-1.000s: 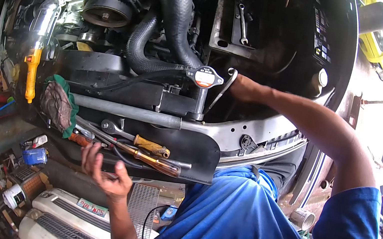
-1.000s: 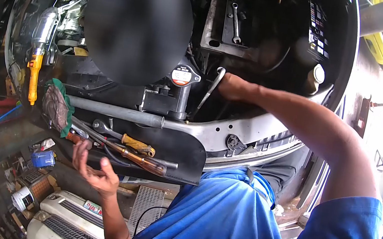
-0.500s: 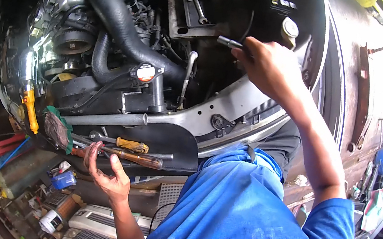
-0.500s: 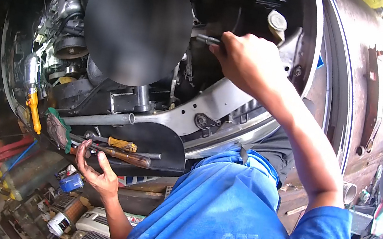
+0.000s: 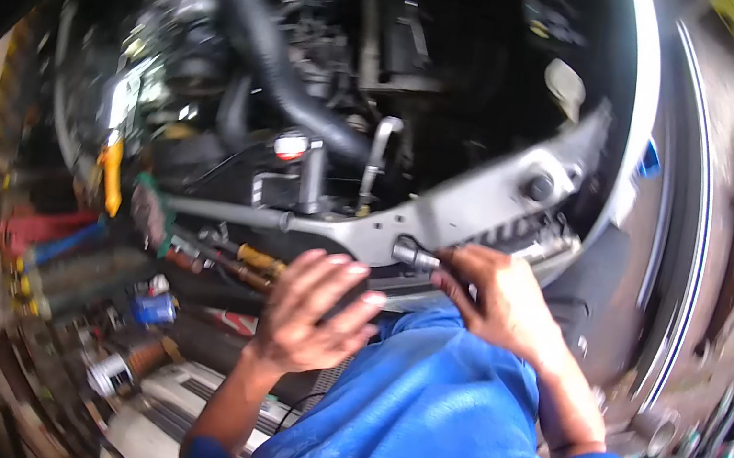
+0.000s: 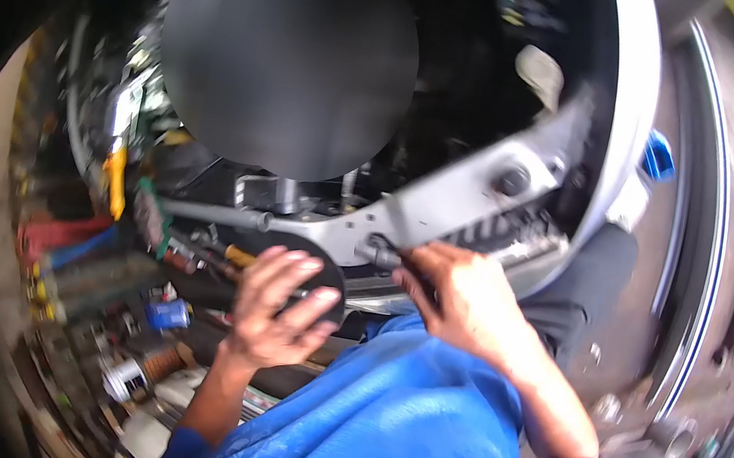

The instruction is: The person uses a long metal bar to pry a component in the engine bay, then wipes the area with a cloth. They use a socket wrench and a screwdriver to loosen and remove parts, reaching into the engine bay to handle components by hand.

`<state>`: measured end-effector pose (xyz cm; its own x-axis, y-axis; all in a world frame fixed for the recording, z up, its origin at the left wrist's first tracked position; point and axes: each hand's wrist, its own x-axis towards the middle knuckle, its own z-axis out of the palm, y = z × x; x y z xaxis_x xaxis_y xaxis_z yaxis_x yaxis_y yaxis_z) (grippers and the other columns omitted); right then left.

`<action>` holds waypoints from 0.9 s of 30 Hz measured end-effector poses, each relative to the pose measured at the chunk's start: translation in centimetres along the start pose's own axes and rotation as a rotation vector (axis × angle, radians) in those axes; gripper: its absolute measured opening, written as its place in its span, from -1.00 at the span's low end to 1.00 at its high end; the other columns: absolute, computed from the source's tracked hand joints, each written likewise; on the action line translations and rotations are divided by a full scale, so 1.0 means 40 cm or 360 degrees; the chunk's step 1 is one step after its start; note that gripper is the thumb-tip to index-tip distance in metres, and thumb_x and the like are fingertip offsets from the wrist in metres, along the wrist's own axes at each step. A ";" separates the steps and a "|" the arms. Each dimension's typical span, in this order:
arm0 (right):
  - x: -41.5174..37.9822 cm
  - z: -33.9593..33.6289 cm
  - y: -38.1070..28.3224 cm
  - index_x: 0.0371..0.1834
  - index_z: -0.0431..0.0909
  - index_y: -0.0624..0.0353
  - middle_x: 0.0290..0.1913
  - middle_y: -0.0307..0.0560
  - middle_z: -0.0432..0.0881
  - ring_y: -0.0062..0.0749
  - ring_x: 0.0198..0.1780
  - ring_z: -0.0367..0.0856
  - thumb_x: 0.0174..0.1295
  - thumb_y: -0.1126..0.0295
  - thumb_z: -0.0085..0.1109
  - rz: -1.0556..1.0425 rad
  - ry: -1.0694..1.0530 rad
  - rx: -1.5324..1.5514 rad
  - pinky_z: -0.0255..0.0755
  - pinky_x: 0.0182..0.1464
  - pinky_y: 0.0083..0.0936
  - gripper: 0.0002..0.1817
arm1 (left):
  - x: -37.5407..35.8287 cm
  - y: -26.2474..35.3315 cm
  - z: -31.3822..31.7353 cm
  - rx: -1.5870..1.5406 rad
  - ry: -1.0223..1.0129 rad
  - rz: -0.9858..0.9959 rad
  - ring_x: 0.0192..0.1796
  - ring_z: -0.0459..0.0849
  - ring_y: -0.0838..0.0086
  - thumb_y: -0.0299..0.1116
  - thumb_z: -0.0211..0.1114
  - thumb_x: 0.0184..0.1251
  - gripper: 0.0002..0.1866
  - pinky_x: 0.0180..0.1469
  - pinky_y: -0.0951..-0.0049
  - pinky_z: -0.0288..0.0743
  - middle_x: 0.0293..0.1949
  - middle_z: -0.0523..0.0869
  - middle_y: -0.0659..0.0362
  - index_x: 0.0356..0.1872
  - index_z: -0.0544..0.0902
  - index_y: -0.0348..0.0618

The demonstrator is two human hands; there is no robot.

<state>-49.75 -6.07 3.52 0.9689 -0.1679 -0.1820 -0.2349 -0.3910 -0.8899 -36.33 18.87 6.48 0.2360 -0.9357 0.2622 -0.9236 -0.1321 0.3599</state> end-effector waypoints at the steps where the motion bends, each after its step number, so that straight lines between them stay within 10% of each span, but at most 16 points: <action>1: 0.010 0.026 -0.009 -0.04 0.68 0.32 -0.19 0.21 0.73 0.19 -0.11 0.74 0.42 0.29 0.30 -0.0153 -0.0068 -0.0040 0.62 -0.05 -0.07 -0.73 | 0.010 0.016 0.008 0.0044 -0.0045 0.0025 0.38 0.59 0.04 -0.10 0.55 0.31 -0.46 0.46 -0.12 0.44 0.37 0.61 -0.02 0.30 0.72 0.06; 9: 0.095 0.173 -0.217 -0.01 0.44 0.31 -0.41 0.30 0.71 0.33 -0.26 0.75 0.33 0.40 0.31 -0.0246 -0.0561 0.0020 0.59 -0.20 0.04 -0.69 | -0.182 0.052 0.045 0.0071 0.0113 -0.0519 -0.21 0.71 0.21 -0.39 0.42 0.35 -0.10 -0.05 0.23 0.63 -0.21 0.66 0.05 0.70 0.21 -0.07; 14: 0.182 0.311 -0.282 0.01 0.58 0.27 -0.13 0.18 0.65 0.22 -0.11 0.69 0.37 0.33 0.35 -0.0691 -0.0342 -0.0494 0.61 -0.09 -0.05 -0.72 | -0.392 0.039 0.045 -0.0014 0.0866 -0.1256 -0.21 0.84 0.05 -0.36 0.42 0.48 -0.59 -0.22 0.14 0.71 -0.20 0.80 0.03 0.30 0.66 -0.11; 17: 0.258 0.426 -0.302 0.00 0.58 0.26 -0.14 0.18 0.65 0.15 -0.08 0.71 0.36 0.33 0.34 -0.0893 -0.0353 -0.0743 0.63 -0.07 -0.08 -0.72 | -0.490 0.041 0.034 -0.0308 0.1153 -0.2007 -0.48 0.61 0.51 -0.21 0.24 0.68 -0.72 -0.41 0.44 0.49 -0.46 0.63 0.22 0.17 0.68 -0.16; 21: 0.364 0.614 -0.277 0.07 0.63 0.26 -0.06 0.09 0.68 -0.06 0.05 0.72 0.40 0.35 0.16 -0.0955 -0.0217 -0.1336 0.67 -0.02 -0.21 -0.72 | -0.542 0.002 0.047 -0.1057 0.1728 -0.2074 -0.50 0.34 0.77 -0.16 0.14 0.75 -0.68 -0.45 0.64 0.31 -0.49 0.39 0.43 0.18 0.66 -0.18; 27: 0.396 0.693 -0.272 -0.01 0.65 0.29 -0.11 0.03 0.74 -0.17 -0.03 0.72 0.39 0.37 0.10 -0.1028 -0.0080 -0.1706 0.63 -0.05 -0.33 -0.74 | -0.550 -0.039 0.025 -0.0766 0.1402 -0.1953 -0.49 0.41 0.70 -0.18 0.18 0.73 -0.69 -0.43 0.57 0.34 -0.45 0.51 0.34 0.15 0.66 -0.21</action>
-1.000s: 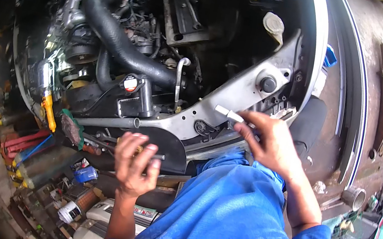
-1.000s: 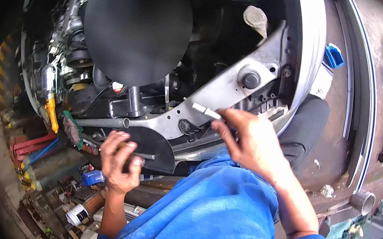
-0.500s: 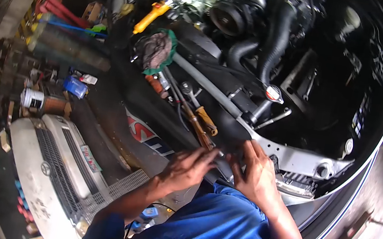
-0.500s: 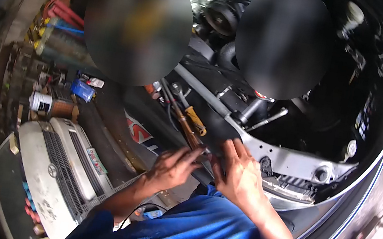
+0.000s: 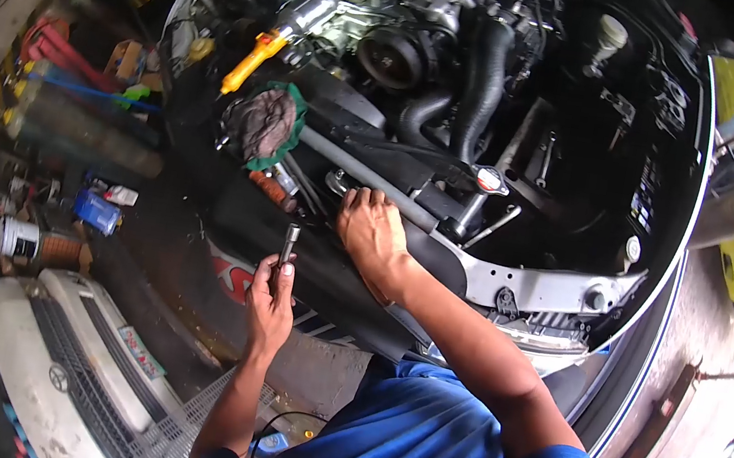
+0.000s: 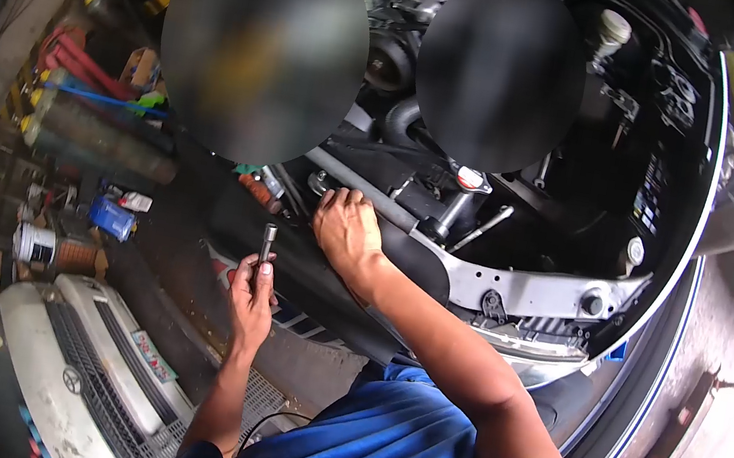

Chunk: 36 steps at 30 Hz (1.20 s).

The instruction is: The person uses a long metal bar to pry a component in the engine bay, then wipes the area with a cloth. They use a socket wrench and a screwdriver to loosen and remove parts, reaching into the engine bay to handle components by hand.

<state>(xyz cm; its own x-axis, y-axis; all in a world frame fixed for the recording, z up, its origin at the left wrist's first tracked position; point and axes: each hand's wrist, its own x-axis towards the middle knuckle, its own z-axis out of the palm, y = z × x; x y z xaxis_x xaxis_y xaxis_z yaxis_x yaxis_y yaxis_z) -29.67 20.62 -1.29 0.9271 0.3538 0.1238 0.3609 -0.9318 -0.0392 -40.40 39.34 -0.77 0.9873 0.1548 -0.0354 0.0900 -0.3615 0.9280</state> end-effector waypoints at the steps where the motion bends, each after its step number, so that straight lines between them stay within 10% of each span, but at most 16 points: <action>1: -0.001 0.001 0.008 -0.08 0.64 0.32 -0.21 0.12 0.76 -0.08 -0.12 0.79 0.39 0.31 0.17 0.0110 0.0171 0.0194 0.66 -0.09 -0.23 -0.74 | 0.016 0.008 0.003 0.0027 -0.0041 0.0044 -0.46 0.44 0.68 -0.17 0.18 0.73 -0.69 -0.41 0.56 0.38 -0.44 0.53 0.32 0.15 0.66 -0.21; 5: -0.064 -0.085 0.091 -0.07 0.58 0.39 -0.29 0.41 0.75 0.09 -0.19 0.83 0.40 0.20 0.27 0.0451 -0.0065 0.1291 0.66 -0.10 -0.05 -0.62 | 0.060 0.074 0.032 -0.0032 -0.0090 0.0142 -0.34 0.55 0.62 -0.16 0.21 0.72 -0.67 -0.27 0.53 0.49 -0.34 0.62 0.27 0.14 0.65 -0.24; 11: -0.253 -0.264 0.209 0.14 0.54 0.20 -0.37 -0.22 0.55 -0.59 -0.49 0.52 0.69 0.13 0.03 0.0870 -0.0257 0.3201 0.45 -0.39 -0.56 -0.66 | 0.079 0.127 0.124 -0.0028 -0.0430 0.0362 -0.24 0.61 0.58 -0.23 0.30 0.65 -0.70 -0.18 0.47 0.51 -0.26 0.71 0.18 0.09 0.65 -0.28; 20: -0.440 -0.235 0.259 0.07 0.62 0.11 -0.38 -0.41 0.43 -0.76 -0.50 0.30 0.70 0.04 0.00 0.0936 -0.0150 0.3246 0.17 -0.48 -0.66 -0.63 | 0.067 0.231 0.248 0.0125 -0.0873 0.1066 -0.30 0.74 0.25 -0.44 0.40 0.48 -0.85 -0.27 0.31 0.58 -0.29 0.73 0.08 -0.03 0.75 -0.26; 36: -0.524 -0.179 0.295 -0.03 0.55 0.13 -0.50 -0.44 0.29 -0.77 -0.53 0.17 0.70 -0.03 -0.03 0.0679 -0.0377 0.3521 0.05 -0.48 -0.66 -0.58 | 0.073 0.270 0.264 0.0163 -0.1290 0.0955 -0.39 0.72 0.33 -0.49 0.40 0.46 -0.85 -0.36 0.38 0.51 -0.35 0.74 0.06 -0.06 0.77 -0.35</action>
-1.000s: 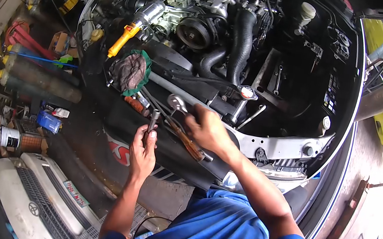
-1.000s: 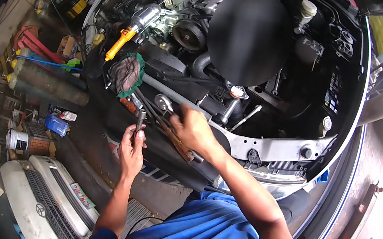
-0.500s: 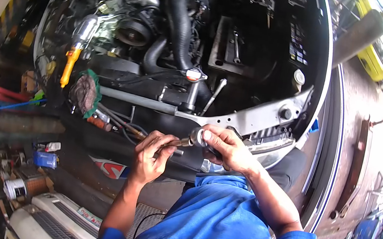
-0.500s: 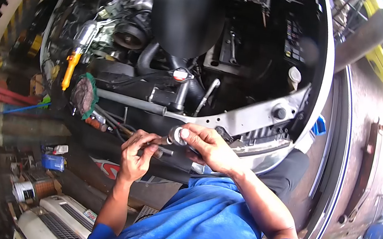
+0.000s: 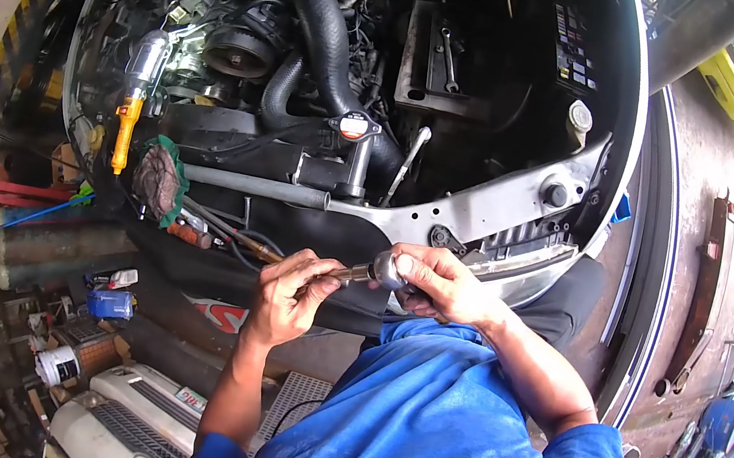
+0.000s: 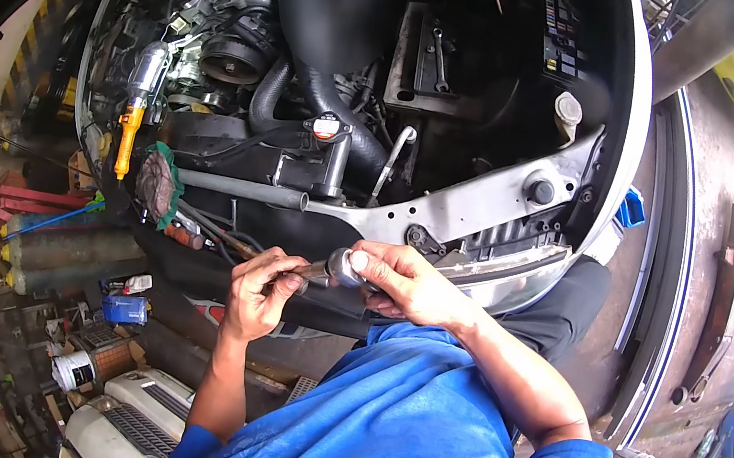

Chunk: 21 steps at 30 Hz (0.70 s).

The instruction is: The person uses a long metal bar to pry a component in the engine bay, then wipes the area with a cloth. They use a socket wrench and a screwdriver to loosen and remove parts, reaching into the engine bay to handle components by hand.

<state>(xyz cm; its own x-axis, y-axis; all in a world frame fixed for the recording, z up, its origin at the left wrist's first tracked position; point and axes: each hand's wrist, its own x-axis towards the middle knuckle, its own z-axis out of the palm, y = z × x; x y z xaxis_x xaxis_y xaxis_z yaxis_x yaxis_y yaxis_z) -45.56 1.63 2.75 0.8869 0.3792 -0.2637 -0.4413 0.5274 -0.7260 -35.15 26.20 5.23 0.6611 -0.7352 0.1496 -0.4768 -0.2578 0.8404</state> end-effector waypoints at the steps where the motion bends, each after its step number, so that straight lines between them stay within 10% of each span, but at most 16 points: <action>1: -0.001 -0.002 0.000 -0.03 0.56 0.14 -0.49 -0.45 0.30 -0.77 -0.51 0.17 0.69 -0.04 -0.02 -0.0013 -0.0032 -0.0062 0.05 -0.47 -0.65 -0.57 | 0.002 0.003 -0.002 -0.0016 -0.0016 -0.0003 -0.39 0.72 0.33 -0.48 0.41 0.46 -0.85 -0.37 0.38 0.51 -0.35 0.74 0.06 -0.07 0.77 -0.36; 10: -0.012 -0.010 -0.015 -0.04 0.62 0.16 -0.47 -0.45 0.31 -0.74 -0.45 0.19 0.68 -0.11 -0.07 0.0126 -0.0165 -0.0240 0.11 -0.39 -0.62 -0.48 | -0.011 0.017 0.013 0.0101 -0.0147 -0.0007 -0.44 0.69 0.34 -0.45 0.43 0.44 -0.83 -0.40 0.37 0.47 -0.41 0.71 0.07 -0.09 0.76 -0.35; 21: -0.029 0.048 -0.033 0.38 0.53 0.14 -0.47 -0.20 0.57 -0.54 -0.44 0.56 0.68 0.14 0.02 -0.0294 0.0255 -0.0811 0.51 -0.28 -0.42 -0.59 | -0.010 0.077 -0.006 -0.0144 0.0116 -0.0232 -0.42 0.59 0.53 -0.47 0.42 0.47 -0.83 -0.36 0.52 0.42 -0.41 0.69 0.14 -0.10 0.76 -0.42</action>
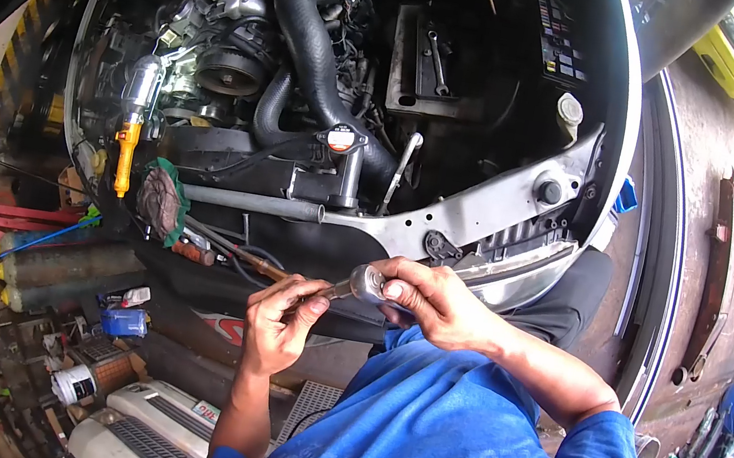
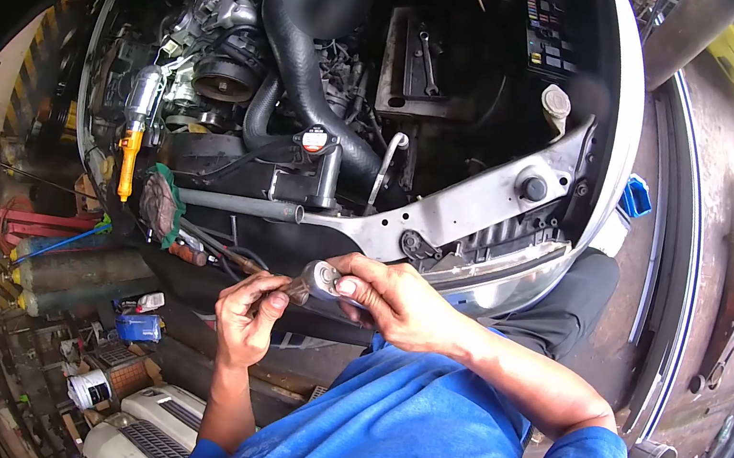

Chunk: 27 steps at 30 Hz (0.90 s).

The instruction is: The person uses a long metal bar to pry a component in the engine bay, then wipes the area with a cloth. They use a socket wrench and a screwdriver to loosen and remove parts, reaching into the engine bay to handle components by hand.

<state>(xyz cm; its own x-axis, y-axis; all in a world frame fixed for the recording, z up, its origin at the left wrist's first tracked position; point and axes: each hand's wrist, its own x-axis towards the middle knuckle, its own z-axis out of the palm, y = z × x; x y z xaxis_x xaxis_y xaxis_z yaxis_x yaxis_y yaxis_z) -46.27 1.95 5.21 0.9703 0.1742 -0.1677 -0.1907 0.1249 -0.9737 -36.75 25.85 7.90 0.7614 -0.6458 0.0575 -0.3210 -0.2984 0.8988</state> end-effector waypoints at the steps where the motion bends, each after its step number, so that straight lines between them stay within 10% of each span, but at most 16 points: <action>1: 0.001 -0.007 0.002 0.37 0.55 0.15 -0.48 -0.19 0.57 -0.53 -0.46 0.57 0.68 0.16 0.04 -0.0043 -0.0005 0.0023 0.53 -0.28 -0.42 -0.61 | -0.001 0.002 -0.001 -0.0013 -0.0033 -0.0030 -0.42 0.59 0.53 -0.45 0.42 0.48 -0.82 -0.35 0.52 0.42 -0.41 0.70 0.14 -0.10 0.77 -0.42; 4: 0.008 -0.040 -0.015 0.29 0.65 0.16 -0.36 -0.10 0.68 -0.39 -0.30 0.70 0.57 0.26 0.23 0.0023 -0.0052 0.0190 0.63 -0.07 -0.36 -0.66 | -0.007 0.000 -0.012 -0.0248 -0.0193 -0.0381 -0.40 0.62 0.53 -0.41 0.40 0.50 -0.79 -0.32 0.55 0.43 -0.42 0.73 0.14 -0.11 0.78 -0.42; 7: 0.030 -0.053 -0.030 0.20 0.69 0.17 -0.15 -0.03 0.73 -0.21 -0.06 0.70 0.45 0.27 0.36 -0.0910 0.0520 -0.0650 0.57 0.10 -0.27 -0.66 | -0.010 -0.009 0.011 -0.0418 -0.0030 -0.0151 -0.39 0.64 0.53 -0.39 0.38 0.50 -0.78 -0.31 0.55 0.44 -0.43 0.75 0.12 -0.12 0.79 -0.42; 8: 0.008 -0.052 -0.053 0.11 0.72 0.17 0.03 0.01 0.71 -0.08 0.11 0.61 0.34 0.27 0.45 -0.0739 0.0753 -0.0797 0.48 0.16 -0.23 -0.66 | -0.007 -0.020 0.012 -0.0355 0.0019 -0.0008 -0.41 0.66 0.50 -0.41 0.39 0.47 -0.79 -0.33 0.52 0.46 -0.43 0.75 0.10 -0.12 0.79 -0.42; 9: -0.012 -0.069 -0.050 0.01 0.71 0.22 -0.19 0.00 0.74 -0.23 -0.16 0.67 0.46 0.18 0.36 -0.0602 0.0893 -0.0986 0.49 -0.07 -0.30 -0.68 | -0.001 -0.015 0.013 -0.0271 0.0044 0.0089 -0.42 0.66 0.49 -0.42 0.39 0.45 -0.79 -0.34 0.51 0.47 -0.43 0.75 0.10 -0.12 0.79 -0.41; 13: -0.090 -0.107 -0.061 0.18 0.65 0.30 -0.47 -0.07 0.75 -0.49 -0.49 0.67 0.67 -0.25 -0.24 0.0361 0.0298 0.0233 0.49 -0.39 -0.48 -0.24 | 0.056 0.059 0.021 0.0175 0.0030 0.0506 -0.46 0.70 0.39 -0.40 0.49 0.34 -0.81 -0.38 0.42 0.53 -0.46 0.74 0.15 -0.10 0.83 -0.26; 16: -0.097 -0.098 -0.039 0.58 0.22 0.25 -0.19 0.20 0.81 -0.29 -0.42 0.79 0.68 -0.13 -0.11 0.0333 -0.0240 0.1112 0.67 -0.34 -0.49 -0.29 | 0.088 0.070 0.046 0.0547 -0.0399 0.0893 -0.47 0.70 0.41 -0.27 0.58 0.25 -0.65 -0.41 0.39 0.54 -0.42 0.74 0.25 0.04 0.82 -0.12; 19: -0.093 -0.096 -0.017 0.55 0.29 0.27 -0.17 0.15 0.81 -0.33 -0.31 0.82 0.57 0.25 0.20 0.0425 -0.0166 0.1101 0.70 -0.28 -0.48 -0.40 | 0.099 0.062 0.102 0.0523 -0.0527 0.0693 -0.43 0.80 0.32 -0.27 0.56 0.29 -0.57 -0.38 0.32 0.61 -0.40 0.77 0.15 0.12 0.68 -0.20; 24: -0.102 -0.119 0.031 0.40 0.55 0.19 -0.25 -0.14 0.77 -0.50 -0.29 0.73 0.52 0.37 0.25 0.0110 -0.0116 0.0306 0.63 -0.25 -0.53 -0.57 | 0.123 0.024 0.120 0.0608 -0.0843 0.0420 -0.34 0.84 0.24 -0.14 0.55 0.34 -0.58 -0.31 0.30 0.66 -0.27 0.81 0.12 0.01 0.65 -0.22; 27: -0.102 -0.165 -0.049 0.35 0.66 0.11 -0.31 -0.23 0.78 -0.60 -0.34 0.67 0.42 0.35 0.28 0.0455 -0.0007 0.0174 0.59 -0.24 -0.54 -0.56 | 0.167 0.041 0.128 0.0449 -0.0576 0.0516 -0.08 0.81 0.13 -0.14 0.56 0.32 -0.54 -0.05 0.16 0.68 -0.14 0.78 0.02 0.06 0.65 -0.22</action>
<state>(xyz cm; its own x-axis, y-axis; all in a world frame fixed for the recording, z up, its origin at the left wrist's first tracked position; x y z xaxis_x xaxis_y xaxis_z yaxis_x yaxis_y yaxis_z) -48.86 -5.46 6.76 0.8744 0.2218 -0.4316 -0.4711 0.1745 -0.8647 -35.09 17.44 7.54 0.3729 -0.9208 0.1143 -0.6825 -0.1888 0.7061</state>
